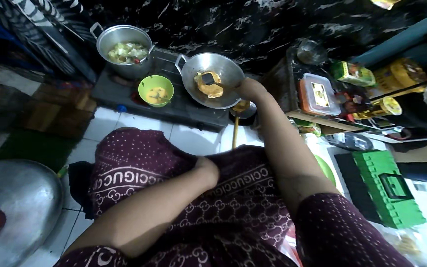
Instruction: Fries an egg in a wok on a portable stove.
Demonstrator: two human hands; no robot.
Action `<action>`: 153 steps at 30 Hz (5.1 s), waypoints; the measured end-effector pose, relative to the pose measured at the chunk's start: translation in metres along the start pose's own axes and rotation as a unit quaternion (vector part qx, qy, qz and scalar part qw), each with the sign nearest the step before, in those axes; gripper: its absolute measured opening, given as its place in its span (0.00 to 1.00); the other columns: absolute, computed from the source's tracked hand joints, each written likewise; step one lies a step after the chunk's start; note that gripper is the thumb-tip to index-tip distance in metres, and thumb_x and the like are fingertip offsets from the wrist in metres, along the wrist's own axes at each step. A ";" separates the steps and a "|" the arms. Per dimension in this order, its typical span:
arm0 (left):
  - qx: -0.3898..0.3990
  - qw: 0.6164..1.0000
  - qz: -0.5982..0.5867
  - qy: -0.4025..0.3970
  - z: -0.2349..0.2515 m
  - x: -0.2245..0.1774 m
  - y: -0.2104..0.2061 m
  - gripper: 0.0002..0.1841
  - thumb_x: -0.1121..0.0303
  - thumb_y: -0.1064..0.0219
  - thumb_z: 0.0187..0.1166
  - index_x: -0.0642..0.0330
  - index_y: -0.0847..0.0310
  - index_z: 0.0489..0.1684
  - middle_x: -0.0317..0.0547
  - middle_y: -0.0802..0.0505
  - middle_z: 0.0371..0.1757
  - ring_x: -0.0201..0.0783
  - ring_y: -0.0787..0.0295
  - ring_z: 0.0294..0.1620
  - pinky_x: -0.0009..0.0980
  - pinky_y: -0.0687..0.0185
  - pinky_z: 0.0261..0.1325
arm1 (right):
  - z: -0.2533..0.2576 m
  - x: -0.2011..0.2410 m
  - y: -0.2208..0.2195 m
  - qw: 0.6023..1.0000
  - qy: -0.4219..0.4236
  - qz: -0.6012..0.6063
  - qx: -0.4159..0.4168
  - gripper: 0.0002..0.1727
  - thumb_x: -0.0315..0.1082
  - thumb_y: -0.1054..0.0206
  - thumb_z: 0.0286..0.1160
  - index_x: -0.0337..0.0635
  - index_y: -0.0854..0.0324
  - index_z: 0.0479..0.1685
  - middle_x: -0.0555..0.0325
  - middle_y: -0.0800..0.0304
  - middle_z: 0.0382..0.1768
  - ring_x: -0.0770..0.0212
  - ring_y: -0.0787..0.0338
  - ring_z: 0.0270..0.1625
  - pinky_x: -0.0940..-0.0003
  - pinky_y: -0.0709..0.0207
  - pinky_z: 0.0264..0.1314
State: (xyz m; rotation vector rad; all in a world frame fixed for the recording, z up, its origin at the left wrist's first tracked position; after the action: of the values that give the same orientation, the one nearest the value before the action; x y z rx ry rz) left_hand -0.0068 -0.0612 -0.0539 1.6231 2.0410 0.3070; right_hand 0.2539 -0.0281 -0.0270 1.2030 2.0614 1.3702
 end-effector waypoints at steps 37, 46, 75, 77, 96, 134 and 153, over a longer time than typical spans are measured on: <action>0.010 1.000 0.002 0.001 0.002 0.005 -0.005 0.14 0.73 0.40 0.84 0.69 0.17 0.60 0.66 0.12 0.62 0.65 0.16 0.67 0.66 0.26 0.70 | -0.025 0.011 0.014 0.985 -0.123 -0.111 -0.053 0.19 0.36 0.36 0.84 0.27 0.17 0.61 0.29 0.14 0.66 0.30 0.15 0.70 0.26 0.23 0.61; 0.003 1.000 -0.017 0.002 0.003 0.009 -0.008 0.14 0.72 0.40 0.84 0.68 0.17 0.62 0.64 0.11 0.61 0.63 0.16 0.68 0.65 0.30 0.74 | -0.033 0.047 0.018 0.990 -0.061 -0.126 0.022 0.22 0.40 0.34 0.83 0.27 0.18 0.62 0.28 0.16 0.68 0.28 0.17 0.73 0.23 0.27 0.64; -0.001 1.000 -0.030 -0.006 -0.005 0.014 -0.006 0.16 0.71 0.39 0.84 0.68 0.19 0.64 0.64 0.11 0.64 0.65 0.17 0.69 0.67 0.30 0.74 | 0.016 0.035 -0.059 0.997 -0.056 -0.020 0.042 0.26 0.38 0.41 0.87 0.41 0.28 0.83 0.34 0.16 0.71 0.31 0.16 0.73 0.27 0.24 0.66; 0.001 1.000 -0.025 -0.004 -0.006 0.014 -0.003 0.16 0.70 0.36 0.83 0.67 0.19 0.65 0.63 0.11 0.64 0.63 0.17 0.69 0.67 0.30 0.74 | 0.020 0.032 -0.066 0.997 -0.052 0.004 0.053 0.31 0.35 0.42 0.88 0.48 0.37 0.91 0.36 0.18 0.74 0.34 0.17 0.75 0.30 0.24 0.70; 0.012 1.000 0.019 0.011 0.004 -0.002 -0.004 0.19 0.66 0.31 0.78 0.66 0.18 0.63 0.62 0.10 0.61 0.64 0.15 0.65 0.68 0.26 0.69 | 0.021 -0.004 -0.060 0.970 -0.153 0.189 -0.016 0.25 0.50 0.37 0.85 0.34 0.15 0.58 0.36 0.11 0.61 0.38 0.12 0.67 0.32 0.22 0.64; -0.037 0.999 -0.002 -0.001 0.003 0.017 -0.009 0.25 0.62 0.29 0.78 0.63 0.23 0.72 0.63 0.11 0.63 0.64 0.15 0.68 0.66 0.26 0.71 | 0.019 -0.040 -0.033 0.987 -0.146 0.065 -0.026 0.22 0.43 0.35 0.84 0.31 0.16 0.63 0.33 0.13 0.67 0.34 0.15 0.72 0.28 0.24 0.67; -0.008 1.000 0.001 -0.004 0.004 0.010 -0.005 0.19 0.68 0.36 0.82 0.65 0.20 0.69 0.64 0.11 0.64 0.65 0.16 0.69 0.66 0.27 0.71 | 0.000 -0.023 0.002 0.989 -0.138 0.039 -0.042 0.23 0.47 0.39 0.86 0.35 0.14 0.59 0.34 0.11 0.63 0.33 0.13 0.69 0.26 0.25 0.62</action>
State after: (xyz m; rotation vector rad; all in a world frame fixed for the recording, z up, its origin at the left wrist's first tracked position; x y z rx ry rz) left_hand -0.0103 -0.0537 -0.0617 1.6143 2.0263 0.3171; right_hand 0.2679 -0.0463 -0.0282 1.3640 1.7664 1.2320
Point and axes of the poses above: each hand's wrist, its own z-axis towards the middle knuckle, its own y-axis out of the back of the hand, x = y × z, the point moved 1 cm from there along z, towards the middle knuckle
